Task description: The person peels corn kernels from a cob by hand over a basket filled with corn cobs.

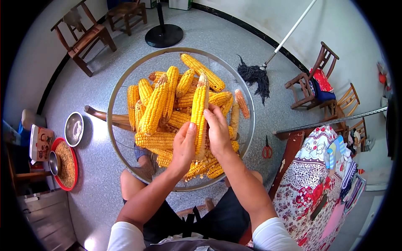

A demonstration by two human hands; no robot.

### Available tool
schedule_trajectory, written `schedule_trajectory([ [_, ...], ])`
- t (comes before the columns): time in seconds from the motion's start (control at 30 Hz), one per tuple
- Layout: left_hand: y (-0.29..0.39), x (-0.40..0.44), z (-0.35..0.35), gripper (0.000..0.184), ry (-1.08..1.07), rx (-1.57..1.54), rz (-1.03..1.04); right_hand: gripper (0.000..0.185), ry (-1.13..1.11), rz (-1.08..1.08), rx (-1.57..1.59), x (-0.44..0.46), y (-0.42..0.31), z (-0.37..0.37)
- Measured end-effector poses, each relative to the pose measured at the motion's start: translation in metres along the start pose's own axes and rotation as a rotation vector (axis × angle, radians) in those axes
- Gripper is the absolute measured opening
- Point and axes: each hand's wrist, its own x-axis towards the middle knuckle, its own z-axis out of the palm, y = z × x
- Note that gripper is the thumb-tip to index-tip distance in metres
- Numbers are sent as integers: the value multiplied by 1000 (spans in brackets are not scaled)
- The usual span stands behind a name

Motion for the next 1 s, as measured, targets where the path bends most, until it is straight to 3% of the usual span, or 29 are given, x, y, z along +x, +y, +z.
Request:
schedule_trajectory([
  [0.27, 3, -4, 7, 45, -12, 26, 64, 35, 93, -27, -19, 2, 7, -4],
  [0.33, 1, -2, 4, 44, -24, -6, 41, 36, 112, 4, 142, 5, 8, -6],
  [0.4, -1, -1, 1, 43, -29, -45, 14, 37, 56, 24, 182, 1, -1, -6],
  [0.5, -1, 0, 0, 43, -17, -83, -13, 41, -68, 27, -40, -4, -8, 0],
  [0.8, 0, -5, 4, 46, -41, 56, 59, 35, 60, 1, -3, -2, 6, -4],
  [1.0, 0, -3, 3, 44, -17, 19, 29, 41, -17, 12, 46, -6, -6, 0],
])
